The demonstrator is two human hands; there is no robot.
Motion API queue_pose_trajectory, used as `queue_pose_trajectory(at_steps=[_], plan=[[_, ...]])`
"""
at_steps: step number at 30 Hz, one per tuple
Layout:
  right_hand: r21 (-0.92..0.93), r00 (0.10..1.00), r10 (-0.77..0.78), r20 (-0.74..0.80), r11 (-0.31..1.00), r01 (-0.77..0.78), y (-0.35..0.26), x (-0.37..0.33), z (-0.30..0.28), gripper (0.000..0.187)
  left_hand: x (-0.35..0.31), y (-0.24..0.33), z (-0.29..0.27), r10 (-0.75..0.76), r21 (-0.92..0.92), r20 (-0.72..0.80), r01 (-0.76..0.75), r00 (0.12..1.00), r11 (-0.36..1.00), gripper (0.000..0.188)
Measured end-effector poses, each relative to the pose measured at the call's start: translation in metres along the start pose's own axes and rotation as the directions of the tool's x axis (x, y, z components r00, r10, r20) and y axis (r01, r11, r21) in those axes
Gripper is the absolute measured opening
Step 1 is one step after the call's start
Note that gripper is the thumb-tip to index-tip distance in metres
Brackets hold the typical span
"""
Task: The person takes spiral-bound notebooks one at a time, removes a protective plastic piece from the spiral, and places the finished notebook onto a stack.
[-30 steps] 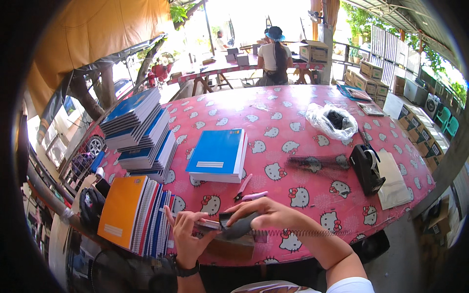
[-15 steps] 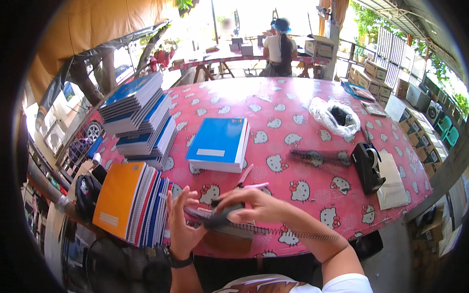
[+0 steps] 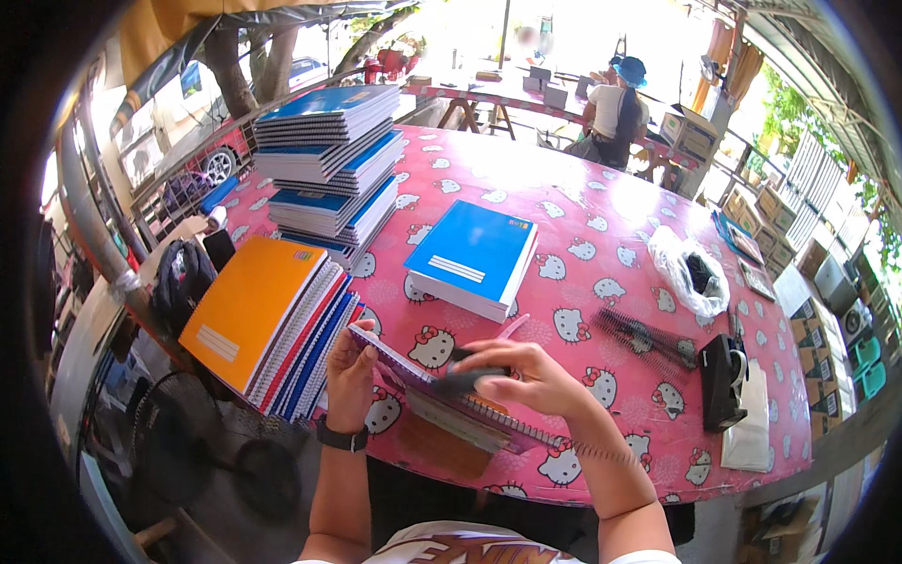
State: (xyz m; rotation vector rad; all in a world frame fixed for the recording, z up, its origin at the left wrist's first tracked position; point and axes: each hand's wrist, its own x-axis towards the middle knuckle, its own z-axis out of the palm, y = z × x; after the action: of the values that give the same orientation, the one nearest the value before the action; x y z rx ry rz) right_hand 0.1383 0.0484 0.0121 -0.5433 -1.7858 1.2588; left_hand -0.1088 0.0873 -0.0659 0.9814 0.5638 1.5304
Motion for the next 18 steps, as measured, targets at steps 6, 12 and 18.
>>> queue_pose_trajectory(at_steps=[6,12,18], plan=[[-0.136,0.988,0.143,-0.052,0.980,-0.149,0.008,0.012,-0.005,0.037,0.002,-0.004,0.007,0.020,-0.063,0.014,-0.019,1.000,0.998,0.039],[-0.006,0.949,0.294,-0.117,0.955,-0.297,0.014,0.018,-0.003,0.035,0.000,-0.005,0.016,0.114,-0.067,-0.016,-0.115,0.993,0.991,0.049],[-0.128,0.906,0.366,-0.212,0.909,-0.397,0.026,0.031,-0.006,0.035,-0.007,-0.005,0.009,0.085,0.011,-0.064,-0.084,0.994,0.996,0.048]])
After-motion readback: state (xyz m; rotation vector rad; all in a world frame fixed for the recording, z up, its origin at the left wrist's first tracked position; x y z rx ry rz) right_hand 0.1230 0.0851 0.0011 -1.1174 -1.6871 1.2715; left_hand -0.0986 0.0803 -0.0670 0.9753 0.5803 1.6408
